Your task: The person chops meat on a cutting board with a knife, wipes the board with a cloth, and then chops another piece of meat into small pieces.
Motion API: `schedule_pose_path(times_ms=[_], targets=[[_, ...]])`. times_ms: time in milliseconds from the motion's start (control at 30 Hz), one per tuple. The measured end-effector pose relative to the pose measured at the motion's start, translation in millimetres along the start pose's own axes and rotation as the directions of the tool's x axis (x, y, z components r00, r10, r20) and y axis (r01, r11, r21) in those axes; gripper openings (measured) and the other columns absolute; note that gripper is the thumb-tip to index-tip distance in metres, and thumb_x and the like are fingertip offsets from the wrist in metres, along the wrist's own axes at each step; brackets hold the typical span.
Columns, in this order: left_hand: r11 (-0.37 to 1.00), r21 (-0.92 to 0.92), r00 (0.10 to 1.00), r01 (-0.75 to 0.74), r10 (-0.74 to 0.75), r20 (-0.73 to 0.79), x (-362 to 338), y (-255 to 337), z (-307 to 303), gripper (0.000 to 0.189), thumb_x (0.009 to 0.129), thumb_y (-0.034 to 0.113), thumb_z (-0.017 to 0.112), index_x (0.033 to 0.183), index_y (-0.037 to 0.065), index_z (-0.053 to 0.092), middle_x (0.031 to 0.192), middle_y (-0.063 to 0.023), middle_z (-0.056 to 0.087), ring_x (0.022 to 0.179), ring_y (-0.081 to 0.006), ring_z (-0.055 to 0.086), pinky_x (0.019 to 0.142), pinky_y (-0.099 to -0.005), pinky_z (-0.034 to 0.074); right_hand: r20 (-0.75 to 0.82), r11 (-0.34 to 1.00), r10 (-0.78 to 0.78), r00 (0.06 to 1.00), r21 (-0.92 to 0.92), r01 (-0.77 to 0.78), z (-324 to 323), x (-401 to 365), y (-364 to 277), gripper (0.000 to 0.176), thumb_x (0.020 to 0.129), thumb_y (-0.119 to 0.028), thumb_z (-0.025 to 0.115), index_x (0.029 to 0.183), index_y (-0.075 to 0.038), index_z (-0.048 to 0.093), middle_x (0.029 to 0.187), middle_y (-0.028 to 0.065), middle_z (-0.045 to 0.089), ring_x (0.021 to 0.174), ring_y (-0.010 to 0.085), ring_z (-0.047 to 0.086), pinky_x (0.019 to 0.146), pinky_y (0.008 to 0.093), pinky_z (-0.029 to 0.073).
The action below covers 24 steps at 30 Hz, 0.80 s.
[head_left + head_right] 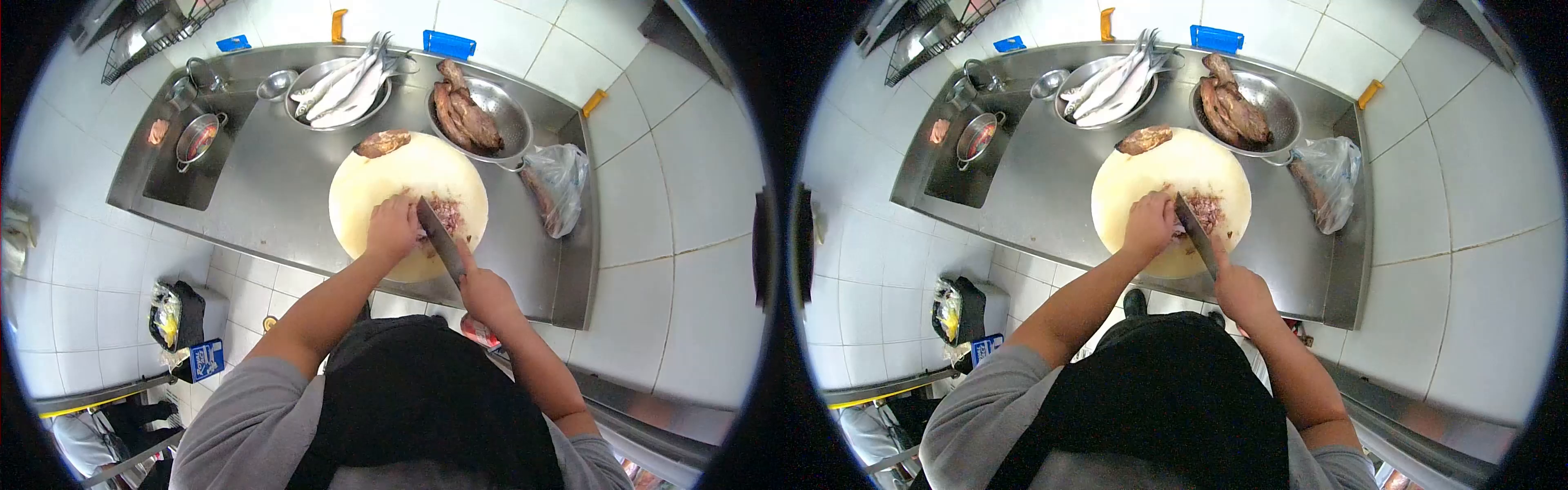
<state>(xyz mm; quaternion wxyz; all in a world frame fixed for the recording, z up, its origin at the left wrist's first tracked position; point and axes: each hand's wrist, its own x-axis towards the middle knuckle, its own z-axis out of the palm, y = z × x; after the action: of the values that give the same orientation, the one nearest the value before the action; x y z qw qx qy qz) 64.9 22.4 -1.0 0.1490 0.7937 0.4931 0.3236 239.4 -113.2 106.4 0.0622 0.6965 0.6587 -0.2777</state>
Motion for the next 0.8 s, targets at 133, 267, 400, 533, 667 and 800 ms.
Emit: schedule_pose_path(times_ms=[133,267,400,533,667,800], targets=[[0.996,-0.084,0.999,0.043,-0.043,-0.002,36.8,-20.2,-6.7,0.026,0.099,0.020,0.049,0.106,0.000,0.064,0.107,-0.0196,0.067,0.105,-0.0377,0.061,0.098,-0.0494,0.046,-0.035,1.000,0.005,0.999,0.026,-0.004,-2.3,-4.8,0.8,0.077,0.093,-0.012,0.048,0.160,-0.014,0.010,0.090,0.0270,0.070,0.081,0.0434,0.069,0.076,0.0542,0.054],[0.995,-0.049,0.977,-0.083,0.091,0.191,39.3,-29.7,-12.6,0.031,0.100,0.024,0.049,0.108,-0.001,0.065,0.111,-0.0204,0.067,0.110,-0.0373,0.060,0.100,-0.0456,0.046,-0.102,0.996,0.069,0.992,0.060,-0.063,-17.0,-19.5,-3.5,0.074,0.095,-0.014,0.048,0.160,-0.015,0.012,0.086,0.0269,0.070,0.078,0.0437,0.069,0.072,0.0544,0.054],[0.993,-0.035,0.955,-0.113,0.118,0.270,8.8,-18.7,-27.3,0.030,0.099,0.025,0.052,0.107,-0.001,0.066,0.109,-0.0175,0.066,0.107,-0.0373,0.057,0.097,-0.0452,0.047,-0.106,0.998,0.036,0.994,0.056,-0.030,-18.2,-36.5,4.4,0.072,0.096,-0.013,0.047,0.159,-0.015,0.013,0.084,0.0262,0.069,0.074,0.0440,0.068,0.069,0.0553,0.054],[0.998,-0.061,0.974,0.007,0.007,0.226,-10.5,-5.6,-31.1,0.030,0.097,0.023,0.057,0.114,-0.001,0.065,0.115,-0.0209,0.063,0.112,-0.0395,0.056,0.100,-0.0465,0.046,-0.083,0.999,0.039,0.996,0.023,-0.037,-4.4,-50.4,10.7,0.071,0.095,-0.011,0.046,0.159,-0.015,0.014,0.083,0.0254,0.070,0.074,0.0433,0.069,0.069,0.0553,0.054],[0.999,-0.036,0.977,-0.013,0.021,0.211,-19.9,-3.1,-26.0,0.051,0.089,0.036,0.068,0.122,-0.001,0.060,0.123,-0.0228,0.058,0.119,-0.0396,0.052,0.104,-0.0460,0.043,0.032,0.999,0.047,0.998,-0.029,-0.046,7.4,-38.7,19.0,0.071,0.094,-0.008,0.044,0.159,-0.014,0.016,0.083,0.0251,0.070,0.074,0.0427,0.070,0.070,0.0552,0.055],[0.993,0.067,0.970,-0.095,0.077,0.232,-31.4,9.0,-33.7,0.079,0.076,0.045,0.079,0.134,0.000,0.050,0.132,-0.0220,0.051,0.124,-0.0391,0.048,0.108,-0.0468,0.040,-0.011,0.998,0.034,0.999,-0.059,-0.035,-2.5,-40.9,13.4,0.071,0.093,-0.007,0.044,0.159,-0.013,0.017,0.085,0.0256,0.070,0.076,0.0425,0.070,0.071,0.0549,0.055]])
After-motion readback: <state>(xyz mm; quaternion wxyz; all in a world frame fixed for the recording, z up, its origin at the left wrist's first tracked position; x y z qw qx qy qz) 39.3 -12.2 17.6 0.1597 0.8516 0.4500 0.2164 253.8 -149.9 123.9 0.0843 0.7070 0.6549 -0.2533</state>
